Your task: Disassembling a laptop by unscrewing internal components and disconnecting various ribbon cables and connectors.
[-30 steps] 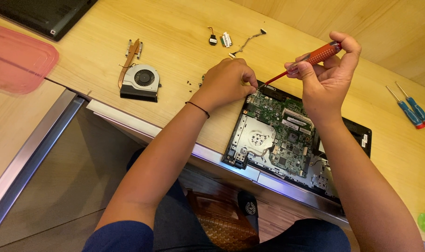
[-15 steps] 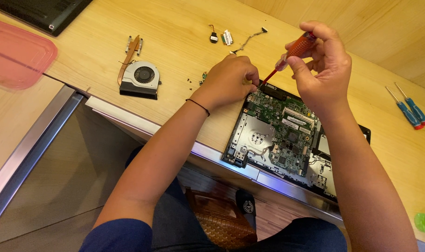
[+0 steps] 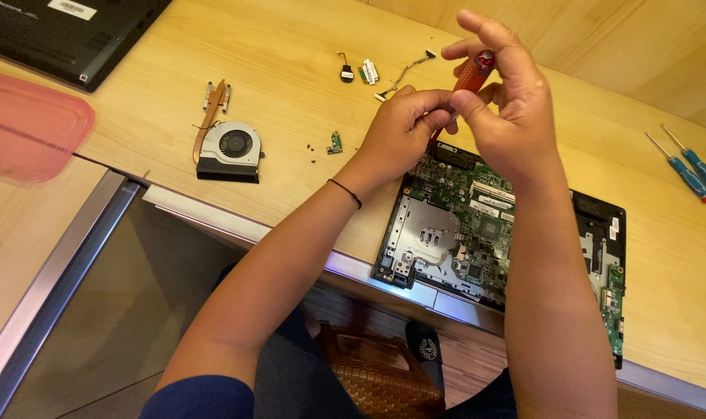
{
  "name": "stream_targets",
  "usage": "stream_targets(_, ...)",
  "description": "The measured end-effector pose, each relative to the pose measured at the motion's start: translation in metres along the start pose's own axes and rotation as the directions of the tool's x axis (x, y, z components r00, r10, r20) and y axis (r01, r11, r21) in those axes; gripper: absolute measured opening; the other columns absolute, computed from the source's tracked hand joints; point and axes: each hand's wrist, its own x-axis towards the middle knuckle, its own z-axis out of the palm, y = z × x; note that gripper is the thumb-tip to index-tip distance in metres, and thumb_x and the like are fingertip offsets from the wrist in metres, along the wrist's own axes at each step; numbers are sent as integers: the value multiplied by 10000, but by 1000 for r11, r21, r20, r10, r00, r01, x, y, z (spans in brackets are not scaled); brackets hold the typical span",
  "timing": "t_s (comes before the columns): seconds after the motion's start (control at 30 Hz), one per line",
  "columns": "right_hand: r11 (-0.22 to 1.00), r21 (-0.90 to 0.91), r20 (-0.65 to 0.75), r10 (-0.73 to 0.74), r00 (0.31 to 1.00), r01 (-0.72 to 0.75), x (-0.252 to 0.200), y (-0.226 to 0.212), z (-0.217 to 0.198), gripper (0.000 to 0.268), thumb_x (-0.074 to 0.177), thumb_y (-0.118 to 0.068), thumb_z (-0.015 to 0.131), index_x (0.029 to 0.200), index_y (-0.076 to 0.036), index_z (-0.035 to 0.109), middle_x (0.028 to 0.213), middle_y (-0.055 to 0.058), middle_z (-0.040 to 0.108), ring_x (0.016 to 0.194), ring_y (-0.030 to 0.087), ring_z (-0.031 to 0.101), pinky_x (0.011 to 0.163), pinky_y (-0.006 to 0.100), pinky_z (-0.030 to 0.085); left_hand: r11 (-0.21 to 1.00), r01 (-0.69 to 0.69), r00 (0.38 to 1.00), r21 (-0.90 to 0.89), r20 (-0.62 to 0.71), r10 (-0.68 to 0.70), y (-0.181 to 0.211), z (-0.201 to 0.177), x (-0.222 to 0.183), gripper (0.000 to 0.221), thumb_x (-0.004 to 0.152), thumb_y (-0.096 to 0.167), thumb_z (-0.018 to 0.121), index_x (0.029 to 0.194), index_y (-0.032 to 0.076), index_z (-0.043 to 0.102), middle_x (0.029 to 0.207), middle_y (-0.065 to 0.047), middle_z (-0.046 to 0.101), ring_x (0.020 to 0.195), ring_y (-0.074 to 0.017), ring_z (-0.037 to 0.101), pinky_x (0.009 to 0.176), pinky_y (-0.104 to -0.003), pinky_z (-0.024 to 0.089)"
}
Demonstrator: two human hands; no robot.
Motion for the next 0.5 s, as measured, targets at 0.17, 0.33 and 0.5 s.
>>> stream_targets(0.17,997,22,-79,-66,995,68,-6,9,-1,334,915,159,586,1225,35,582,1005,164,611,919,210,604,733,274,489,990,30,1000,-140,6,-29,7,-1,0,203,892,233,581,1083,167,561,892,-18,595,822,-146,618,751,-265,480)
stream_targets(0.33,969,-239,-152,-100,983,61,-7,8,10,194,966,-32,749,1050,-1,577,802,83,557,718,145,507,603,271,355,983,102,994,-155,-27,-108,-3,6,0,190,837,208,688,1023,213,647,791,57,582,721,-114,401,651,-252,338)
stream_targets(0.5,995,97,-34,-30,999,33,-11,-2,4,462,927,153,427,1362,-2,427,1193,163,495,958,184,453,735,258,475,805,92,995,-587,79,-57,-18,12,2,212,932,18,535,1141,33,566,949,-92,658,900,-172,649,855,-294,538)
